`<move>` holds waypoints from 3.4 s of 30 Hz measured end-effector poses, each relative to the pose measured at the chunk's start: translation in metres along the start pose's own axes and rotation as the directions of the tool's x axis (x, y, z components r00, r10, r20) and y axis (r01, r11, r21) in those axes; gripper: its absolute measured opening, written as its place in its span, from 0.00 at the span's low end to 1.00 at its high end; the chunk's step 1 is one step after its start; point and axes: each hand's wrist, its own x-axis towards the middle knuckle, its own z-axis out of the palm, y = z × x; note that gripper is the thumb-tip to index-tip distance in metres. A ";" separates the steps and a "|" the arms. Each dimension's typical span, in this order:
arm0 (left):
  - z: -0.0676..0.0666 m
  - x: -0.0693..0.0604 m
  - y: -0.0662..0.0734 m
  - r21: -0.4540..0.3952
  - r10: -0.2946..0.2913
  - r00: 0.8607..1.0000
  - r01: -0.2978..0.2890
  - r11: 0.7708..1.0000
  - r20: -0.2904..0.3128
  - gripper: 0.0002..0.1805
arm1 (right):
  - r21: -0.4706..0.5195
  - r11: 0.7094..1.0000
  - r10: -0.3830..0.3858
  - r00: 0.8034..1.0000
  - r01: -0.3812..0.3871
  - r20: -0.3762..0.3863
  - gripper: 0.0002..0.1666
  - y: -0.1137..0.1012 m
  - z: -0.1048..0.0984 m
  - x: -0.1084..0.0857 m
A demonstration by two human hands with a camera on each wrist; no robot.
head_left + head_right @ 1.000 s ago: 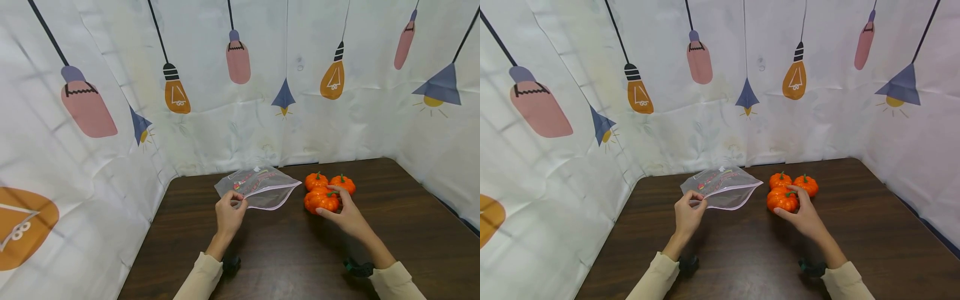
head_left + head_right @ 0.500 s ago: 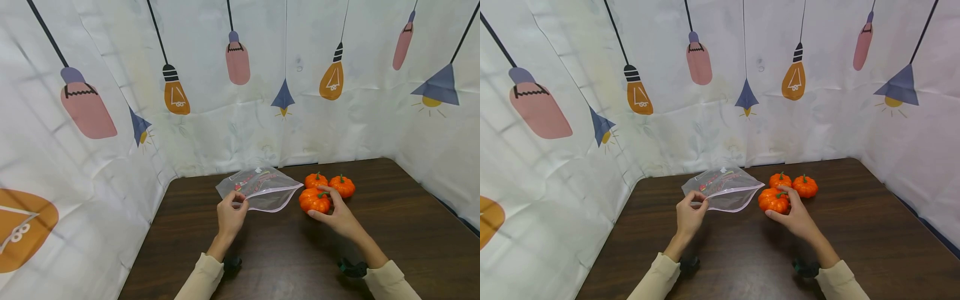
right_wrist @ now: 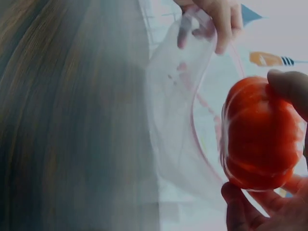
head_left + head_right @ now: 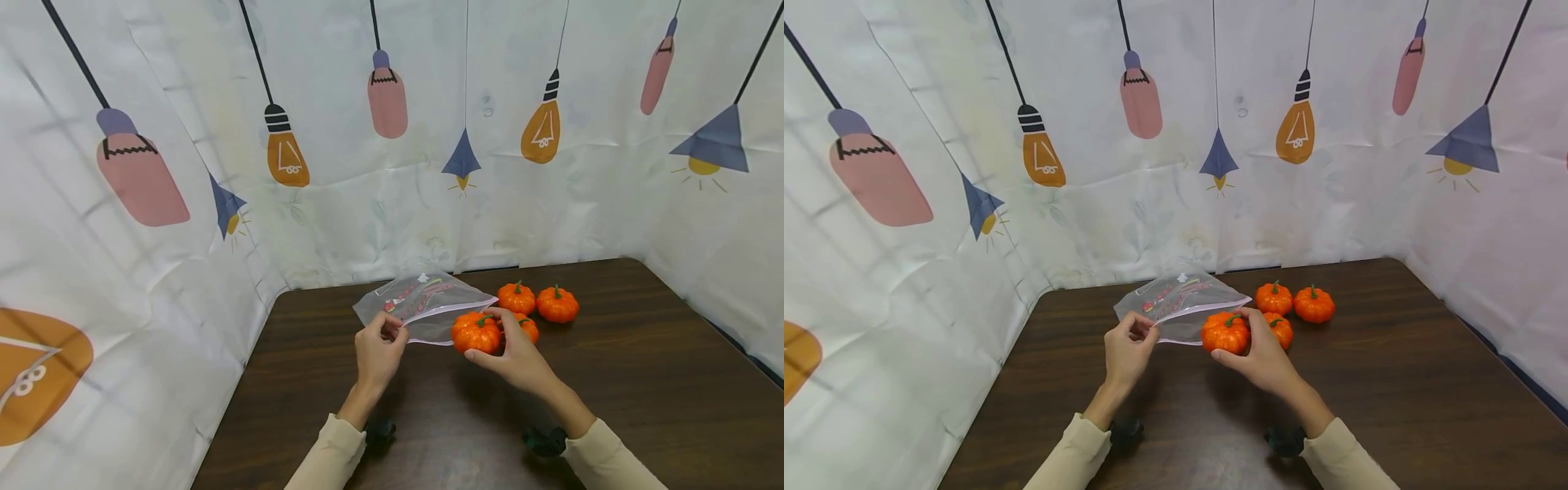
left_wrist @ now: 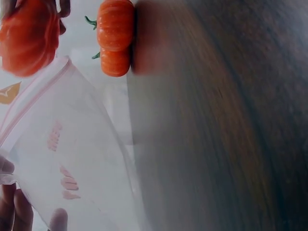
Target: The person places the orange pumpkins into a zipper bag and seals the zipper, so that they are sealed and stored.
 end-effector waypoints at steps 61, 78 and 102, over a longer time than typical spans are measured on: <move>-0.002 0.004 0.003 -0.126 0.010 0.999 -0.004 0.992 0.048 0.07 | -0.462 0.883 -0.047 0.968 -0.076 -0.247 0.32 -0.013 0.063 0.048; -0.004 0.006 0.001 -0.103 0.003 0.999 0.003 0.995 0.054 0.06 | -0.155 0.978 -0.184 0.925 0.139 -0.332 0.04 0.008 0.013 0.016; -0.006 0.007 0.001 -0.102 0.033 0.998 -0.028 0.994 0.047 0.04 | -0.116 0.982 0.107 0.944 -0.150 -0.311 0.19 0.060 -0.062 0.030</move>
